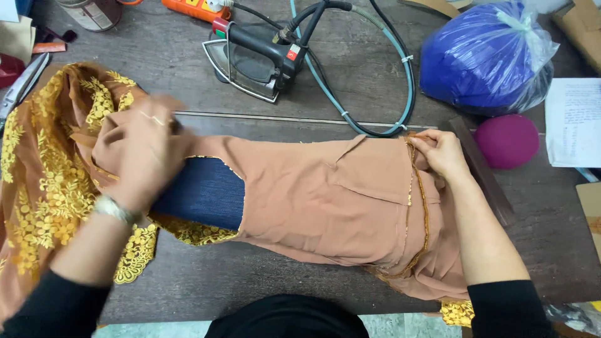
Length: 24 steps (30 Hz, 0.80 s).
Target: Ironing and pressing seams on a garment using a steam iron and a wooden clapper
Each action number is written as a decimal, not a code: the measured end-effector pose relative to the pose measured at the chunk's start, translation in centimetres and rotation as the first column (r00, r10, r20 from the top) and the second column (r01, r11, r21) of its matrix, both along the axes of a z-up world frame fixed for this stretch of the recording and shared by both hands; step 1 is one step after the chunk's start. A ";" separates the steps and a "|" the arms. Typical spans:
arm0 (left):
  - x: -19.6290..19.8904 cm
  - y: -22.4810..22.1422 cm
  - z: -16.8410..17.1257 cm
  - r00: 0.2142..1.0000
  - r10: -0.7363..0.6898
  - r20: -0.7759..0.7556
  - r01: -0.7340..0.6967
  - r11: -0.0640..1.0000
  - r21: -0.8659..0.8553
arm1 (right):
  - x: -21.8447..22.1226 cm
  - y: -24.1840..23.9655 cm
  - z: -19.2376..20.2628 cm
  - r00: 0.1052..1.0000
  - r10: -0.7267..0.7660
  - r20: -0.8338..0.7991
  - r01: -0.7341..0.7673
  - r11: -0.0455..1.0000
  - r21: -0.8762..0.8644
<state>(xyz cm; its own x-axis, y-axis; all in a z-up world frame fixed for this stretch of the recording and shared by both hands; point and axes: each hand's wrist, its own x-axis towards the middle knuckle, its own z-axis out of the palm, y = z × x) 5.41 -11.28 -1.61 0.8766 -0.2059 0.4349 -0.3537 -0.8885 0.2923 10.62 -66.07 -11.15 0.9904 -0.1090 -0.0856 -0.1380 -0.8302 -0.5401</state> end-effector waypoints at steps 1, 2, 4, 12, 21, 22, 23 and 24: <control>-1.7 -1.6 0.2 1.000 0.000 -0.001 0.000 1.000 0.000 | 0.1 -1.0 -0.8 1.000 0.000 -0.001 0.000 1.000 0.000; -3.3 -3.3 0.4 0.996 -0.079 0.040 0.079 0.997 -0.001 | 0.1 -2.1 -1.5 1.000 -0.003 0.031 0.003 1.000 -0.017; -6.9 -5.3 -0.1 0.984 -0.158 0.085 0.159 0.987 0.001 | -1.0 -3.6 -1.9 0.998 -0.006 0.066 0.008 0.999 -0.035; -17.5 -7.8 -3.7 0.972 0.149 -0.184 -0.203 0.922 -0.329 | -12.1 1.3 4.2 0.972 -0.176 -0.152 0.205 0.958 0.199; -17.0 -9.8 -3.6 0.838 0.173 -0.518 -0.501 0.622 -0.601 | -13.8 1.9 3.3 0.956 -0.289 0.055 0.264 0.926 0.269; -17.0 -10.0 -3.5 0.839 0.176 -0.515 -0.501 0.622 -0.602 | -13.8 1.6 3.3 0.957 -0.286 0.058 0.260 0.927 0.271; -16.9 -10.2 -3.5 0.827 0.150 -0.541 -0.518 0.576 -0.632 | -13.9 1.3 3.3 0.952 -0.284 0.118 0.238 0.923 0.304; -16.9 -10.4 -3.6 0.816 0.122 -0.565 -0.536 0.528 -0.659 | -13.9 0.9 3.3 0.942 -0.283 0.177 0.213 0.918 0.335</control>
